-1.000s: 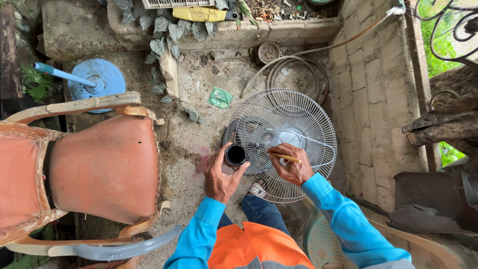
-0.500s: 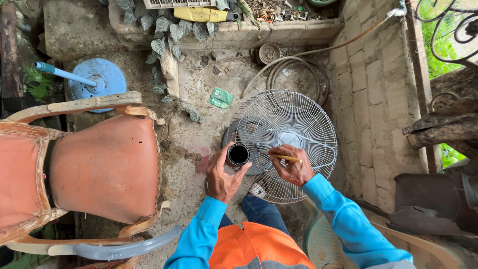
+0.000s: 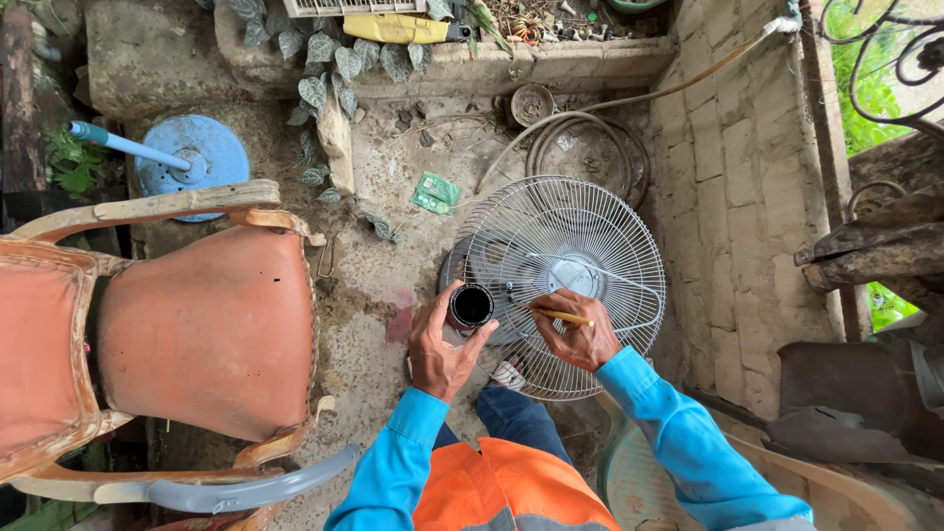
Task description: The person holds a small can of dark paint in one hand and a brush in the other, painting the wire guard of an electric fan that lies on the ground. They dip the brush into the can and apply paint along the fan's wire frame, working around the guard throughout the clip.
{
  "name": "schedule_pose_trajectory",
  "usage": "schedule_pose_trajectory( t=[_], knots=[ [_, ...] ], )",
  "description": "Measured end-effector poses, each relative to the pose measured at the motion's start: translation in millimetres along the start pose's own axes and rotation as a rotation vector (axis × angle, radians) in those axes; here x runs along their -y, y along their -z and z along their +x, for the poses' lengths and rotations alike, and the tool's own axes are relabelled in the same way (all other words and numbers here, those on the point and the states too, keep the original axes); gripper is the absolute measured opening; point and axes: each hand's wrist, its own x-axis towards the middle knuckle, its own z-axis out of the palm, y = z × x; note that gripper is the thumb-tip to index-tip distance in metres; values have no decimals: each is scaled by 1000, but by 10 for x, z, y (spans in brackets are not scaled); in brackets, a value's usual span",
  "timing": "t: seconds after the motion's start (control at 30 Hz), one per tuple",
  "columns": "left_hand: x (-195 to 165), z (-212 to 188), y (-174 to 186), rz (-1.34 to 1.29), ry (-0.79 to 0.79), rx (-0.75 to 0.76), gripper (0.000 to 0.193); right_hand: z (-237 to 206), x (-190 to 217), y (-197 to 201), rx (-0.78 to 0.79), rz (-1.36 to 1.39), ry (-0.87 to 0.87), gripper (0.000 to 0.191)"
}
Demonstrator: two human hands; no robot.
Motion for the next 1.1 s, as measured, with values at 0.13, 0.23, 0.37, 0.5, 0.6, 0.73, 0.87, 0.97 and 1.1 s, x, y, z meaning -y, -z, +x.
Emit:
schedule_pose_trajectory(
  t=[0.13,0.23,0.37,0.5,0.6,0.73,0.87,0.97,1.1],
  knots=[
    [10,-10,9,7,-3,-3,72,-9,-1,28,-8,35,-37,16],
    [5,-9,9,2,-16,-15,72,21,2,32,-3,8,-8,16],
    [0,-9,30,1,2,-2,72,86,1,20,1,12,-96,17],
    [-5,-7,27,-5,13,-1,72,137,-20,34,27,-21,-66,16],
    [2,-5,43,-1,7,-4,72,162,-15,48,17,10,-36,15],
    [10,15,39,-20,-9,-22,71,209,8,86,22,39,-64,15],
    [19,21,43,-11,42,7,72,271,31,84,39,25,-23,15],
    [25,45,35,-8,-7,-15,72,314,41,63,51,22,-16,15],
    [30,71,33,-10,10,1,72,337,50,71,52,27,-11,15]
  ],
)
